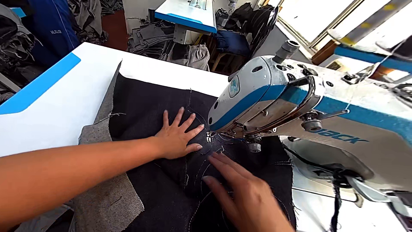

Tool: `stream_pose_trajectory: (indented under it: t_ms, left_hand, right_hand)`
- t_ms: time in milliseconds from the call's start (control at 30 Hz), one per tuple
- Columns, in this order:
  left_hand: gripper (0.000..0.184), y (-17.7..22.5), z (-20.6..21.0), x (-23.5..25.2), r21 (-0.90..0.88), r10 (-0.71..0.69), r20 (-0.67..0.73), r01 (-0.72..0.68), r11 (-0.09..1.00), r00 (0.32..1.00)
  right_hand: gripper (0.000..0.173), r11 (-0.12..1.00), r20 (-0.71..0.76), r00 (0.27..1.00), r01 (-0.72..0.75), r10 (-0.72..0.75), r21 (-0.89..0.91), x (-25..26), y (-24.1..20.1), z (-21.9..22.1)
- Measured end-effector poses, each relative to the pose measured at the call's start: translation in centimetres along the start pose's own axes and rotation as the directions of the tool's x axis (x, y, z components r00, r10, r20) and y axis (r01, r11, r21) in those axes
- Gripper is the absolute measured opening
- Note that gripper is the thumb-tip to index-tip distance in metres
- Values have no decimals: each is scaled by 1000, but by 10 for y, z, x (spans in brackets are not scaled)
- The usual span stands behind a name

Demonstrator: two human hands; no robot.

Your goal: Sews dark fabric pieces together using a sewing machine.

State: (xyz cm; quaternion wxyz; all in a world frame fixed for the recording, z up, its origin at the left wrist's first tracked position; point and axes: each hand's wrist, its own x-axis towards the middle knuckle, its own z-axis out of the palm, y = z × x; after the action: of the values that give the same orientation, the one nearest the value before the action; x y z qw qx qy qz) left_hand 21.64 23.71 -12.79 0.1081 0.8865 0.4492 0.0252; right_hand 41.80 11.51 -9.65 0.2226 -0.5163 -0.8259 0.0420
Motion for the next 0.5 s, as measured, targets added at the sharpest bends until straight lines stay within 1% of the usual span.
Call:
stream_pose_trajectory:
  t_ms: [33, 67, 100, 133, 167, 200, 233, 333, 433, 500]
  left_hand:
    - [62, -12, 0, 4, 9, 163, -59, -163, 987, 985]
    - [57, -25, -2, 9, 12, 341, -91, -341, 940, 936]
    - [51, -37, -4, 17, 3, 503, -94, -505, 863, 859]
    - [49, -49, -5, 26, -6, 630, -86, -632, 775, 772]
    - [50, -59, -5, 32, -5, 706, -74, -709, 706, 704]
    - [51, -66, -2, 36, -12, 739, -72, -742, 671, 670]
    - [52, -69, 1, 36, -21, 743, -79, -746, 666, 665]
    - [53, -70, 6, 32, -25, 707, -77, -710, 703, 703]
    - [54, -68, 7, 28, -15, 663, -81, -666, 746, 744]
    - [55, -64, 8, 22, -10, 609, -91, -613, 790, 788]
  right_hand:
    - [58, 999, 11, 999, -50, 50, 16, 2, -14, 12]
    - [67, 996, 40, 995, -88, 87, 30, 3, -23, 27]
    - [75, 993, 72, 991, -113, 111, 38, 4, -28, 42]
    - [80, 990, 103, 986, -133, 129, 37, 6, -28, 53]
    - [82, 991, 108, 986, -133, 130, 22, 6, -26, 60]
    - [82, 993, 87, 990, -116, 115, -1, 4, -24, 65]
    - [80, 996, 62, 994, -92, 93, -21, 2, -21, 68]
    - [76, 998, 22, 999, -45, 46, -35, -5, -13, 72]
    - [75, 1000, 53, 998, -18, 19, -20, -3, -4, 67]
    - [73, 1000, 111, 994, -1, 1, 5, 0, 7, 60]
